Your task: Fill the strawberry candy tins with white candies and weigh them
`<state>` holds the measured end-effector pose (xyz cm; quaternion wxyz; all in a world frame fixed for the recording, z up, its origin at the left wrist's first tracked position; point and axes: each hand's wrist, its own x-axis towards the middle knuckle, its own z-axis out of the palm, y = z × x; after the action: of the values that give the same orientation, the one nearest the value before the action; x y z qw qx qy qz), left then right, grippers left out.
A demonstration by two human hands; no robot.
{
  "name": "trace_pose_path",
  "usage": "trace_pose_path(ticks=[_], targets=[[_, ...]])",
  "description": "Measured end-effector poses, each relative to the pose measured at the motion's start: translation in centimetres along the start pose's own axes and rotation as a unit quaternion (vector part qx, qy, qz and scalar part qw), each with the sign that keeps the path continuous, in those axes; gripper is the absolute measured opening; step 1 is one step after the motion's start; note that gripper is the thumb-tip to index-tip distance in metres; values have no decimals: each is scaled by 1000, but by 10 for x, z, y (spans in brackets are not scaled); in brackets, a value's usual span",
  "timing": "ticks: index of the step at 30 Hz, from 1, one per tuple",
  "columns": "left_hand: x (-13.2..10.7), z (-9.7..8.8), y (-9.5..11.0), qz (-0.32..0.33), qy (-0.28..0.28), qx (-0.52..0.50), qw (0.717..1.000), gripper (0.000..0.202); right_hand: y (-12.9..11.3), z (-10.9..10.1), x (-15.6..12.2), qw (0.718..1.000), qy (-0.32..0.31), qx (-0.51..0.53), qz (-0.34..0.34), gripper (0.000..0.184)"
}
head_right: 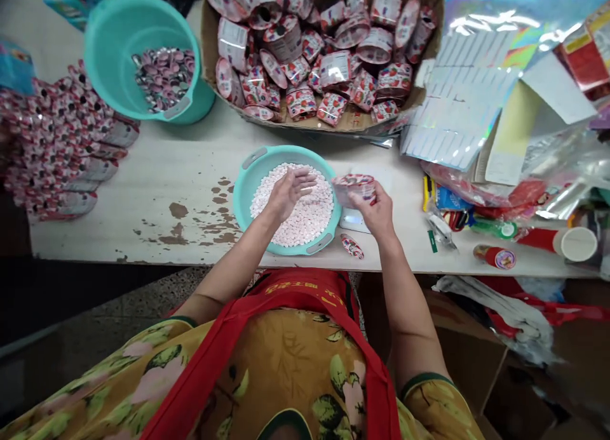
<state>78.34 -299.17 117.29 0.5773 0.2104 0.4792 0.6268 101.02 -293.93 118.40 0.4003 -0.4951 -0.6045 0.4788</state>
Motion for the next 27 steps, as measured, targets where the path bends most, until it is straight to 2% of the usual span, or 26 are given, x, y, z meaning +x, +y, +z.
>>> trace_pose_path(ticks=[2,4,8,12,14,18,22,24,27], targets=[[3,10,8,-55,-28,-89,994,49,-17,17,-10,993,-104,7,50,47],[6,14,10,-105,-51,-149,982,56,-23,37,-15,979,-166,24,118,47],[8,5,-7,-185,-83,-228,952,54,-18,63,-18,946,-185,66,258,50],[5,-3,-27,-265,-30,-230,936,42,-14,68,-24,930,-181,73,310,51],[4,-3,-30,-274,8,-235,933,33,-13,68,-27,933,-180,68,305,53],[4,-5,-28,-247,40,-244,937,19,-7,63,-33,959,-155,53,230,57],[6,-8,-22,-227,23,-192,954,15,-3,57,-39,969,-153,65,181,61],[6,-8,-19,-220,8,-171,960,19,-5,55,-42,971,-151,71,171,61],[7,-5,-16,-243,-38,-174,954,33,-8,55,-43,970,-163,66,166,58]])
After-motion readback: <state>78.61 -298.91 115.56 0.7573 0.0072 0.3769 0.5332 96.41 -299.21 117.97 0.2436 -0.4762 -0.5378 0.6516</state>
